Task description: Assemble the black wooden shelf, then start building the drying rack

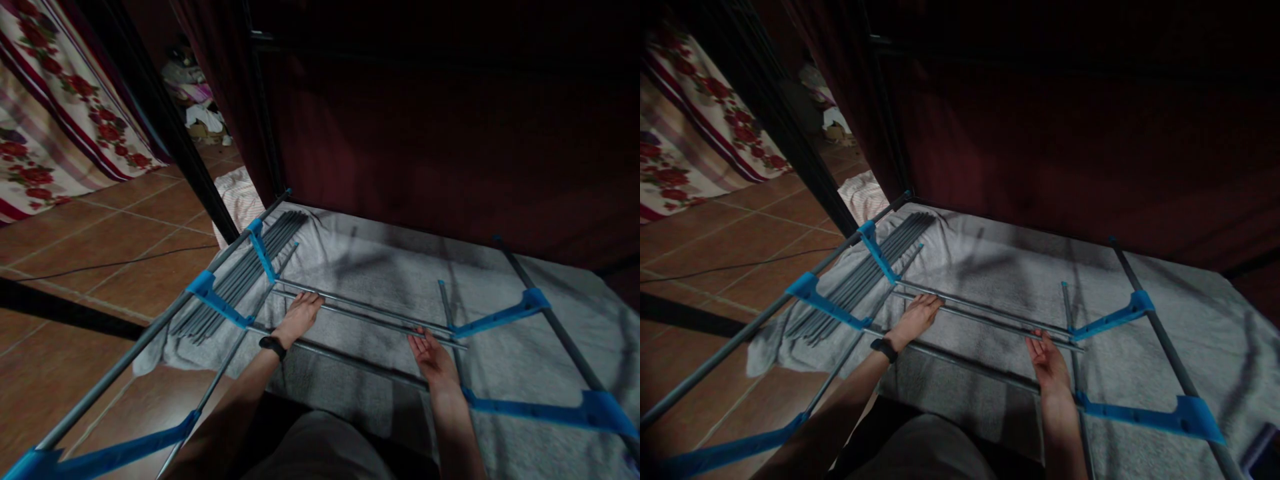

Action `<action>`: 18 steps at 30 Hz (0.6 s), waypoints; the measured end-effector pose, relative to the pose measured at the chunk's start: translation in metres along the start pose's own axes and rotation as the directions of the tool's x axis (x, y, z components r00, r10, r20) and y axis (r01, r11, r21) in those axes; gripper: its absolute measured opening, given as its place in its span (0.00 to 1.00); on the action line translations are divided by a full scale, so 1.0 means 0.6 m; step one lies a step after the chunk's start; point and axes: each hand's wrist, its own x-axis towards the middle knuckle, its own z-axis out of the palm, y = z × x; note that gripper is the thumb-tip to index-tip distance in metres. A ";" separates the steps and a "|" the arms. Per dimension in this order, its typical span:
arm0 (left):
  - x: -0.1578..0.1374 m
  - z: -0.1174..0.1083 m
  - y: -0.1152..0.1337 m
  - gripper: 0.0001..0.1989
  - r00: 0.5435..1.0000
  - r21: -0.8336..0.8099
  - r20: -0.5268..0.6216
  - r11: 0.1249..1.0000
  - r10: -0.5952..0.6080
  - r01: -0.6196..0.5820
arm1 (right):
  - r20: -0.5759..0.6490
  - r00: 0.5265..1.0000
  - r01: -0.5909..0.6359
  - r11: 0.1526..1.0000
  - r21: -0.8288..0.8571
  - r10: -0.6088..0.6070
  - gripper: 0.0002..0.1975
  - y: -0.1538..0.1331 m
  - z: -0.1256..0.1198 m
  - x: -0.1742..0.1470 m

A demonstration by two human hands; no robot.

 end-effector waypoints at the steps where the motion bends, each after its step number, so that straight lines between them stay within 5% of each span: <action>1: 0.000 -0.001 0.000 0.16 1.000 -0.002 0.005 1.000 0.005 -0.005 | 0.000 1.000 0.010 1.000 -0.010 -0.010 0.08 0.000 0.001 0.000; 18: -0.006 -0.012 -0.017 0.17 0.996 0.024 0.065 0.997 -0.068 0.067 | -0.062 0.998 -0.006 1.000 0.003 0.006 0.05 -0.009 0.009 -0.010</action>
